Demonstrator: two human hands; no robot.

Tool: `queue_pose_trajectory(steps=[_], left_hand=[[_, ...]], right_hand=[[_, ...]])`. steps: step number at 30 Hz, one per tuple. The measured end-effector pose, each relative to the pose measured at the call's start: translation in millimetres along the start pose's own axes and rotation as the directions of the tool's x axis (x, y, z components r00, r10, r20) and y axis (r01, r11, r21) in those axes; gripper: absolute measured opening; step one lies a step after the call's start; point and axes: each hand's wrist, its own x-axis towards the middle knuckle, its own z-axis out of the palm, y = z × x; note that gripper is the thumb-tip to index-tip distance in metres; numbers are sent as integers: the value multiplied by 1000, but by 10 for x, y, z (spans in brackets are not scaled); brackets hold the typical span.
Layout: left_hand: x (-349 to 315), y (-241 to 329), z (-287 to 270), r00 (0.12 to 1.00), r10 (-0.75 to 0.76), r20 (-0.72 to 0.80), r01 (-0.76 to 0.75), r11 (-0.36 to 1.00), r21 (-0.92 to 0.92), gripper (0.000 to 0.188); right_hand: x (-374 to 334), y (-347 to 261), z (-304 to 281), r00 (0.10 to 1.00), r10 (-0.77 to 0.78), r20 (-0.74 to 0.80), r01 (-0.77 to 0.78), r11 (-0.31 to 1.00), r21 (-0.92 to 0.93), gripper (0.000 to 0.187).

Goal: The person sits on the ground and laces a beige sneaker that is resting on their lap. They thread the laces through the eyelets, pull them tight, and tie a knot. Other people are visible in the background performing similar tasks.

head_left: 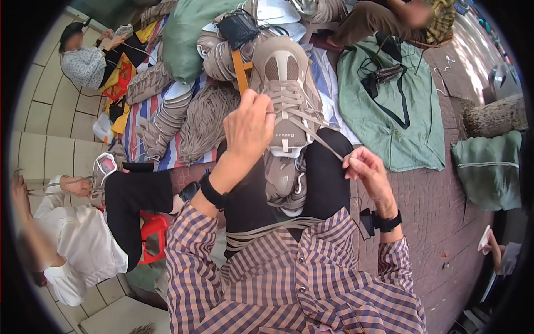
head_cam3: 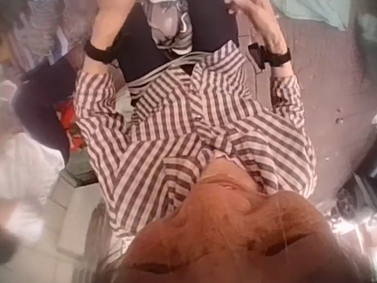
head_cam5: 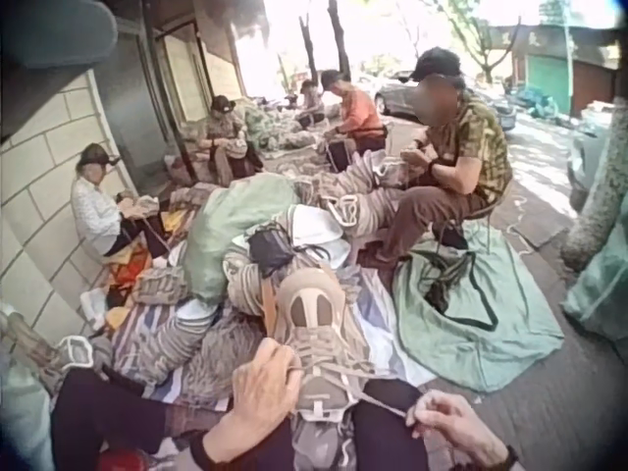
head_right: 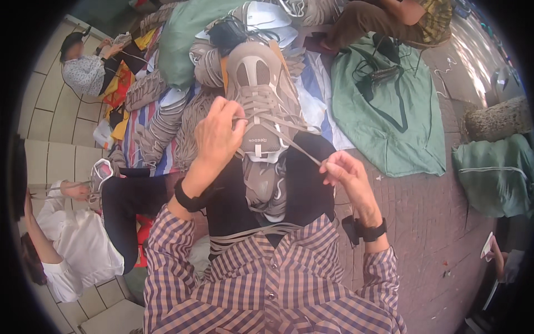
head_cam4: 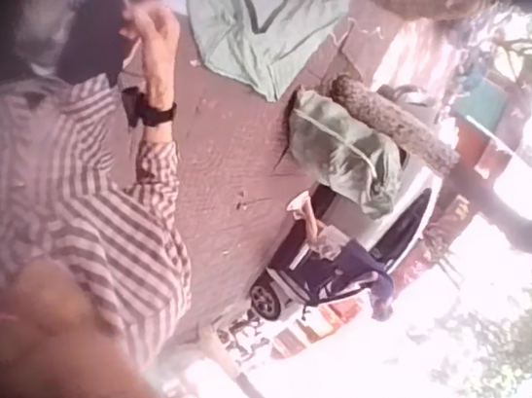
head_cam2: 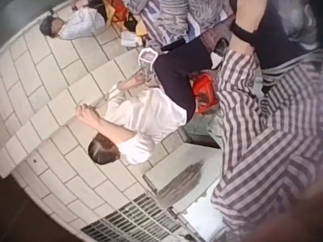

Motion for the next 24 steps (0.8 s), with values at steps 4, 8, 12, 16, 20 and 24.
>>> queue_pose_trajectory(steps=[4, 8, 12, 16, 20, 24], left_hand=[[61, -9, -49, 980, 163, -117, -147, 980, 133, 12], [30, -14, 24, 973, 171, -158, -121, 950, 287, 12], [16, -88, 77, 968, 145, -205, -89, 962, 258, 13], [46, -176, 55, 972, -185, -146, 140, 951, -275, 8], [-57, -276, 241, 966, -259, 18, 232, 831, -505, 9], [-327, -323, 101, 976, -175, -127, 123, 933, -339, 14]], right_hand=[[-82, -127, -204, 994, -94, -56, 94, 996, 3, 16], [-496, -405, -960, 969, -165, -183, 206, 951, 230, 19], [-1234, -575, -1864, 906, -171, -388, 308, 894, 325, 36], [-1866, -551, -2446, 901, -254, -351, 413, 753, 513, 26], [-2452, -70, -3144, 789, -153, -595, 398, 866, 305, 16], [-1382, 86, -1785, 779, 110, -617, -406, 839, -363, 14]])
